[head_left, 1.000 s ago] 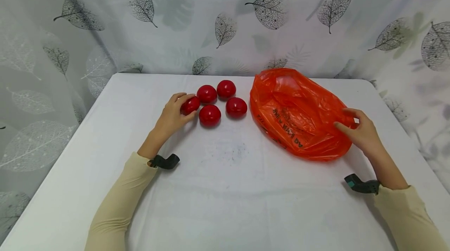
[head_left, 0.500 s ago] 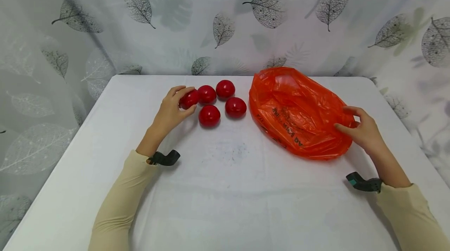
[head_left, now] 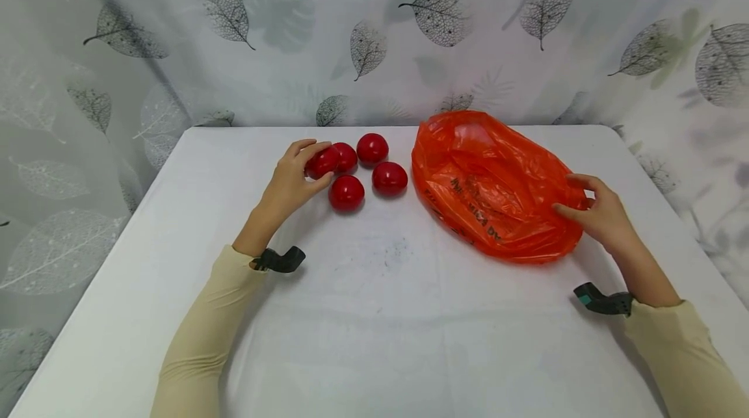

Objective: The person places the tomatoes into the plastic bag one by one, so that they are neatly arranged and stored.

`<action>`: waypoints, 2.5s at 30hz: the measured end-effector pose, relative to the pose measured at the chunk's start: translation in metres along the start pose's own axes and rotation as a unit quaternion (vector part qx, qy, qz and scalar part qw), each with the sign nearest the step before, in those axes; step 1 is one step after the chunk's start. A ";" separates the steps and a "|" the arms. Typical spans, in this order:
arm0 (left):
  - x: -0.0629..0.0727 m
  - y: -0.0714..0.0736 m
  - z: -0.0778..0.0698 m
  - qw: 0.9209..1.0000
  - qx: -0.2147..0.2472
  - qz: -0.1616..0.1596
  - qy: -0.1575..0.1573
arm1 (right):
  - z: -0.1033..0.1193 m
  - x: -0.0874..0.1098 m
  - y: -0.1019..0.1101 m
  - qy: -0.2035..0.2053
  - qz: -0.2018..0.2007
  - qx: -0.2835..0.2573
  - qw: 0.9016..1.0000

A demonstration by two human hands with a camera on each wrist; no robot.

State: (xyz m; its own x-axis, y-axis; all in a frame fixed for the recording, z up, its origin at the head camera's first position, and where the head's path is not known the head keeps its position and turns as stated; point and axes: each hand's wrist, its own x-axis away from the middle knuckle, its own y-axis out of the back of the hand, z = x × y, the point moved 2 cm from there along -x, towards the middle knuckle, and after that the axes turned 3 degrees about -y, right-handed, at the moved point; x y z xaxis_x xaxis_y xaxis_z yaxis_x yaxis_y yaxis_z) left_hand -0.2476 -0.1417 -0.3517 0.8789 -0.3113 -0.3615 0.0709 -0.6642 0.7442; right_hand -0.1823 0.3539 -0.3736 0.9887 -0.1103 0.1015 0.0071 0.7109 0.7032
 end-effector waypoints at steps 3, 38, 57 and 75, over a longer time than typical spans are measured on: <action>-0.004 -0.001 -0.003 1.000 0.003 0.001 -0.005 | 0.000 -0.001 0.000 -0.001 0.001 0.001 1.000; -0.026 -0.037 -0.053 0.996 0.013 0.044 -0.076 | 0.001 0.000 -0.006 0.019 0.002 0.008 1.000; -0.037 -0.056 -0.089 0.990 0.014 0.062 -0.129 | 0.002 0.003 -0.005 0.026 0.006 -0.005 1.000; -0.044 -0.081 -0.120 0.979 0.040 0.083 -0.180 | 0.001 0.002 -0.001 0.034 0.002 -0.008 0.999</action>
State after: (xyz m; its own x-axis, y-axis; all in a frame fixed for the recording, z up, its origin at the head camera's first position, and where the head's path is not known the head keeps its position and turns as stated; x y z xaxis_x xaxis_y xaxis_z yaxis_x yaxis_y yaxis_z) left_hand -0.2353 0.0074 -0.3282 0.6512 -0.6297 -0.4236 -0.1089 -0.6300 0.7689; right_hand -0.1807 0.3520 -0.3732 0.9967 -0.0595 0.0556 0.0046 0.7224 0.6915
